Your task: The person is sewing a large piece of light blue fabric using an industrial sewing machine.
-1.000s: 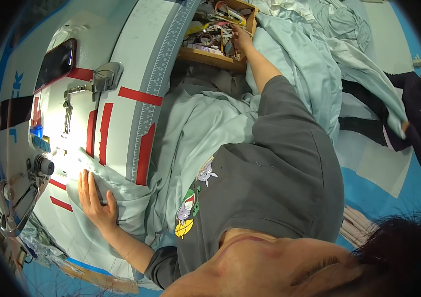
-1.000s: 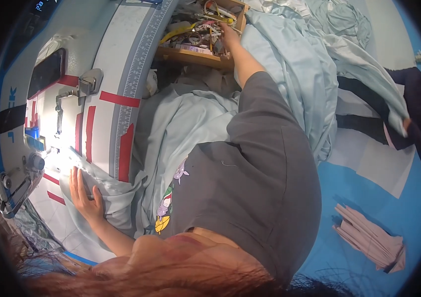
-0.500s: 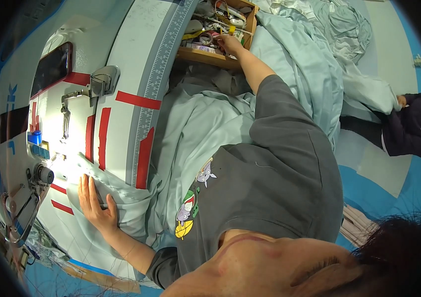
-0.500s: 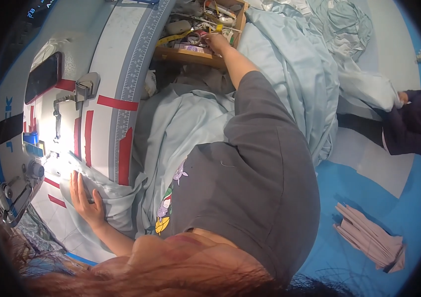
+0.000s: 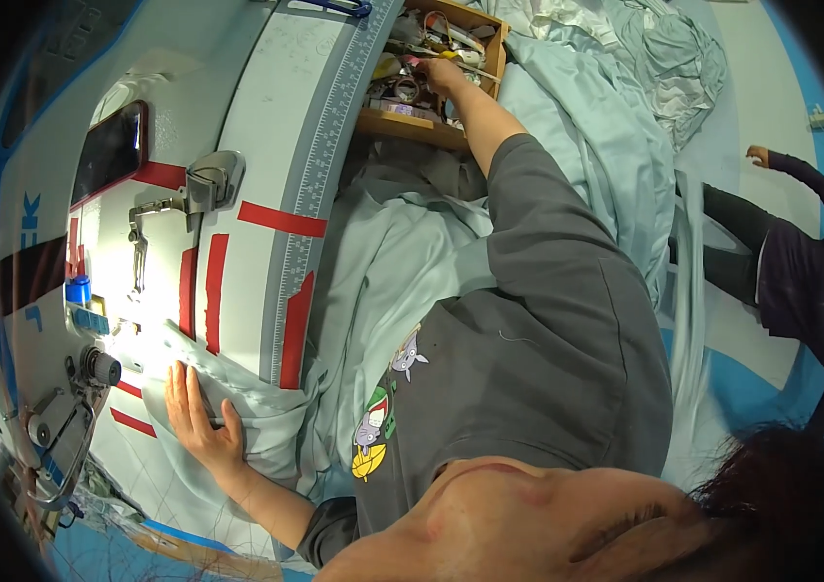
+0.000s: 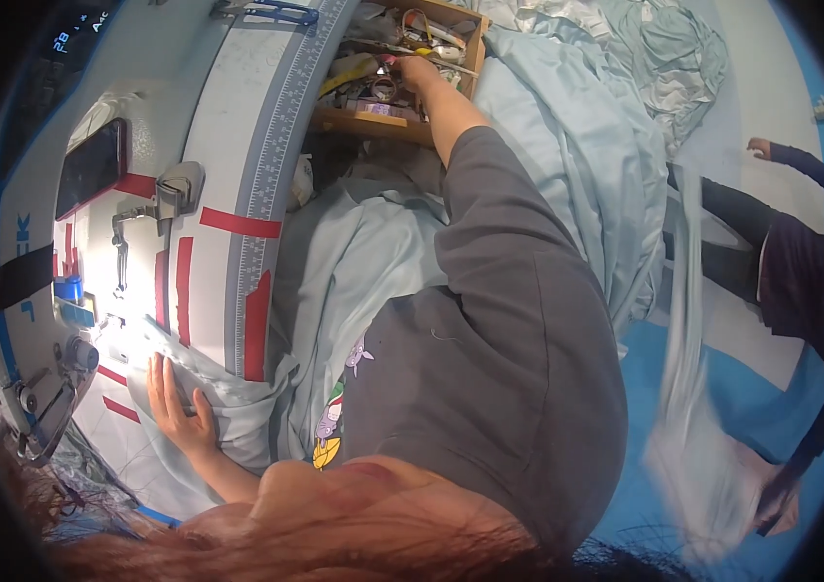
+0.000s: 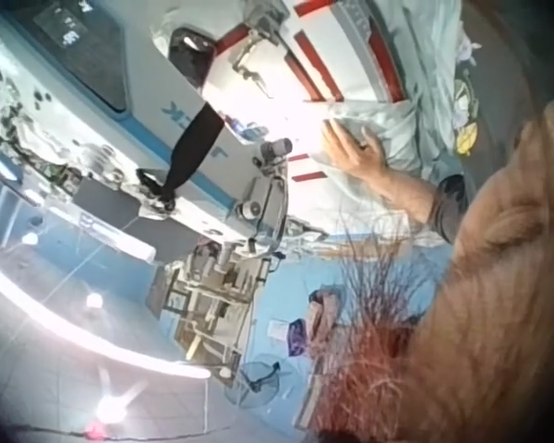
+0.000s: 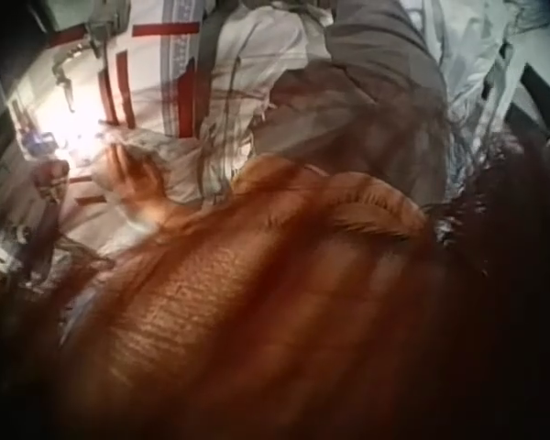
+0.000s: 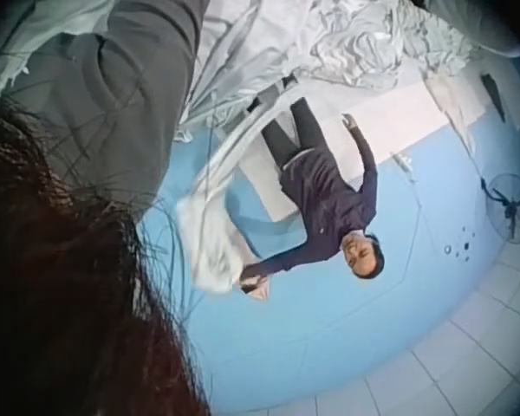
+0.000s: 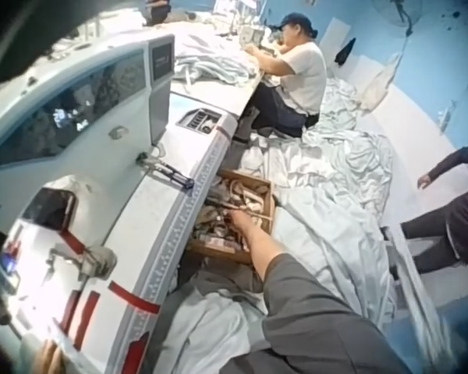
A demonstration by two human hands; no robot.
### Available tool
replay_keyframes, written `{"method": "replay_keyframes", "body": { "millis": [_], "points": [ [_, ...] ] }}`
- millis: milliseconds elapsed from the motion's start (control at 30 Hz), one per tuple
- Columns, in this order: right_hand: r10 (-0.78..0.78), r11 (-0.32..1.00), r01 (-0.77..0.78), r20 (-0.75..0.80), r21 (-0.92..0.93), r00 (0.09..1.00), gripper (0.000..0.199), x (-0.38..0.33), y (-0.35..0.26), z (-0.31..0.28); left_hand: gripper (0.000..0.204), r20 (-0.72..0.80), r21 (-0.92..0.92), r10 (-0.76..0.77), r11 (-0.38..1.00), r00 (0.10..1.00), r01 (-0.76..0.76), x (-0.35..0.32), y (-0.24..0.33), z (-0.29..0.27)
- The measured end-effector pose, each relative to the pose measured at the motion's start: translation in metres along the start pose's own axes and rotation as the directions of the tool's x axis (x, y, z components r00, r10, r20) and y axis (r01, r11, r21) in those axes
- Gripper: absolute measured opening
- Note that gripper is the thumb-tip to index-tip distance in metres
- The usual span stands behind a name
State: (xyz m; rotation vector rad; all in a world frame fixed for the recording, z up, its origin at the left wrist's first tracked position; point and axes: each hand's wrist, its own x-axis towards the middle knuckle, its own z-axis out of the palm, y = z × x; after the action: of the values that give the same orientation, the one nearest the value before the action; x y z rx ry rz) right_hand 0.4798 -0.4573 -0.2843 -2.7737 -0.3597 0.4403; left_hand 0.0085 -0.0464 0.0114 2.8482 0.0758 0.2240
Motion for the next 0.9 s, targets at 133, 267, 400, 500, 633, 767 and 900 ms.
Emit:
{"method": "replay_keyframes", "body": {
  "millis": [133,267,400,500,633,767,900],
  "points": [
    [-0.072,0.997,0.073,-0.076,0.005,0.994,0.037,-0.012,0.004,0.006,0.046,-0.005,-0.006,0.015,1.000,1.000,-0.015,0.000,0.000,0.001],
    [-0.049,0.999,0.046,-0.186,-0.018,0.981,0.039,-0.023,0.015,-0.008,0.045,-0.023,-0.028,-0.015,1.000,1.000,0.014,0.000,0.000,0.002],
    [0.078,0.996,-0.066,-0.257,0.052,0.963,0.034,-0.022,0.026,-0.026,0.045,-0.017,-0.026,-0.026,0.999,1.000,0.026,0.000,0.001,0.001],
    [0.046,0.998,-0.035,-0.243,0.052,0.969,0.033,-0.016,0.031,-0.026,0.045,-0.016,-0.017,-0.025,1.000,1.000,0.025,0.000,0.002,0.001],
    [0.036,0.999,-0.033,-0.216,0.018,0.976,0.027,-0.011,0.030,-0.013,0.045,-0.015,-0.012,-0.030,0.999,0.999,0.030,0.000,0.002,0.000],
    [-0.077,0.982,0.052,-0.133,-0.183,0.988,0.012,-0.012,0.015,-0.002,0.044,-0.014,-0.008,-0.028,1.000,1.000,0.028,0.000,0.001,0.001],
    [-0.133,0.962,0.112,-0.068,-0.248,0.989,0.016,-0.019,-0.001,0.001,0.044,-0.010,0.002,-0.029,1.000,1.000,0.029,-0.001,0.001,0.001]
  ]
}}
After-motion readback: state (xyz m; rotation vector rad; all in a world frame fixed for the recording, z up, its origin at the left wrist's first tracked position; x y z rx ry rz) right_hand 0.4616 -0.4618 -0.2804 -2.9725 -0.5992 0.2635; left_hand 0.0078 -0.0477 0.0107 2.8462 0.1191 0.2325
